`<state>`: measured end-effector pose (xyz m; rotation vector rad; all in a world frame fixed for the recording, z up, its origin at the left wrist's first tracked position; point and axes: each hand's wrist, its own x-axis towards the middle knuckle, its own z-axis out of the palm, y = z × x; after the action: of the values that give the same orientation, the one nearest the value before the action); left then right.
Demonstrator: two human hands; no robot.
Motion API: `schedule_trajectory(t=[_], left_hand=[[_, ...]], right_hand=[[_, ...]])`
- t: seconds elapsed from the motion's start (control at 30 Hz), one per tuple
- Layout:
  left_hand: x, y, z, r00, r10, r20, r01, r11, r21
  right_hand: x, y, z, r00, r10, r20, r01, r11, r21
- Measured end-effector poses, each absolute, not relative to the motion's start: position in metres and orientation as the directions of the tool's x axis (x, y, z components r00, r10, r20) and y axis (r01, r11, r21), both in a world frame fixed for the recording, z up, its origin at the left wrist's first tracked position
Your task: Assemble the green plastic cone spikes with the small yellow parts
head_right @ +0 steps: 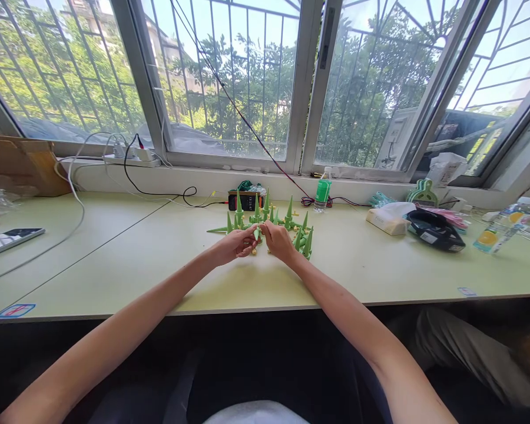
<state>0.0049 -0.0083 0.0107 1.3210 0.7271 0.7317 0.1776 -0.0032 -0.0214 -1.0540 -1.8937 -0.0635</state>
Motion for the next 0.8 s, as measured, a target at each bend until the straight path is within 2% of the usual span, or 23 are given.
schedule_trajectory(t=[0.1, 0.2, 0.5, 0.6, 0.8], left_hand=[[0.0044, -0.0084, 0.0091, 0.589, 0.808, -0.005, -0.018, 0.019, 1.000], [0.0049, -0.0091, 0.0070, 0.546, 0.830, 0.109, 0.045, -0.159, 0.986], [0.0074, -0.0076, 0.0028, 0.399, 0.801, 0.447, 0.197, -0.551, 0.811], [0.0084, -0.0061, 0.0014, 0.403, 0.795, 0.454, 0.193, -0.559, 0.807], [0.0107, -0.0096, 0.0046, 0.408, 0.833, 0.373, 0.078, -0.439, 0.895]], right_hand=[[0.1789, -0.0034, -0.0223, -0.199, 0.645, 0.738, 0.695, 0.624, -0.358], [0.1789, -0.0041, -0.0217, -0.193, 0.653, 0.732, 0.682, 0.626, -0.378], [0.1764, -0.0082, -0.0152, -0.157, 0.694, 0.702, 0.625, 0.621, -0.474], [0.1750, -0.0095, -0.0137, -0.136, 0.704, 0.697, 0.602, 0.618, -0.506], [0.1714, -0.0088, -0.0136, -0.100, 0.720, 0.687, 0.520, 0.626, -0.581]])
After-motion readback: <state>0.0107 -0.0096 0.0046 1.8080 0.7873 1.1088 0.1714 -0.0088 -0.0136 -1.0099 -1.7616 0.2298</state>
